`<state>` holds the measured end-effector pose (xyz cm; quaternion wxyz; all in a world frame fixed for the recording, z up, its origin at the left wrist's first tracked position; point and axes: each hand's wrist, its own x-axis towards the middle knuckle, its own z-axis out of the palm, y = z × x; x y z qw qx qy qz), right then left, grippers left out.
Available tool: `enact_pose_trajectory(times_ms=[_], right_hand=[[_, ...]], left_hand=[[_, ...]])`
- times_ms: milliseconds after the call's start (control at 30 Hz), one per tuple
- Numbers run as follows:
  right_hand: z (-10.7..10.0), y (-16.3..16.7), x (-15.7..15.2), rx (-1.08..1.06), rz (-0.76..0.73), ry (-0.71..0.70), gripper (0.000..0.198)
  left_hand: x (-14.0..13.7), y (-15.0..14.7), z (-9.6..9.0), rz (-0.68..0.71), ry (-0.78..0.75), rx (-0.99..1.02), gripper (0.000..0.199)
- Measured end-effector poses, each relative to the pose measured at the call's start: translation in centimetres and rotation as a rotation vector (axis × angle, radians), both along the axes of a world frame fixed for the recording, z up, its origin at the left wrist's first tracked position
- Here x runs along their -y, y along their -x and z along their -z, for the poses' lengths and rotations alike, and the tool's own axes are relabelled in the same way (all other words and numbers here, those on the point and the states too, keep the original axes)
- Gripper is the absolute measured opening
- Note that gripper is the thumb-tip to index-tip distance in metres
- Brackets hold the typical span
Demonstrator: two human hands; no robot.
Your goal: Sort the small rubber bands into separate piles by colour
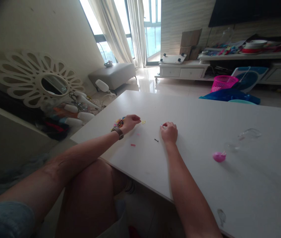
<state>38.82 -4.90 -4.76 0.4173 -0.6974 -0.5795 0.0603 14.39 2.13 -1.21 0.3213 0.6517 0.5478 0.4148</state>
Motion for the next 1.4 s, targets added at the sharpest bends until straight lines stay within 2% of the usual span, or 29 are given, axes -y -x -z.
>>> enact_pose_trajectory(times_ms=[200,300,433,567,700,833,1033,1200,1400], right_hand=[[-0.1,0.0,0.1,-0.012,0.014,-0.014,0.019],[0.0,0.0,0.1,-0.024,0.017,-0.012,0.017],[0.0,0.1,0.1,-0.052,0.019,-0.016,0.017],[-0.2,0.2,0.1,-0.078,0.018,-0.009,0.016],[-0.3,0.2,0.3,-0.104,0.017,-0.018,0.016],[-0.3,0.2,0.3,-0.111,0.014,-0.025,0.015],[-0.2,0.1,0.2,-0.148,0.012,-0.009,0.014],[-0.2,0.0,0.1,-0.168,0.019,-0.011,0.014],[-0.1,-0.1,0.1,-0.148,0.020,-0.021,0.014]], left_hand=[[0.5,-1.4,-0.3,-0.030,0.012,-0.103,0.012],[1.1,-1.9,-0.5,-0.030,0.038,-0.150,0.022],[1.5,-2.3,-0.6,0.063,0.067,-0.129,0.040],[1.1,-2.2,-1.1,0.115,0.005,-0.123,0.045],[0.1,-0.2,-2.7,0.023,-0.119,-0.165,0.040],[-0.6,3.6,-4.0,-0.126,-0.170,-0.171,0.032],[-0.4,9.0,-3.3,-0.232,-0.086,-0.179,0.026],[0.5,10.9,-3.0,-0.151,-0.033,-0.327,0.021],[1.2,10.5,-2.8,0.002,0.000,-0.402,0.020]])
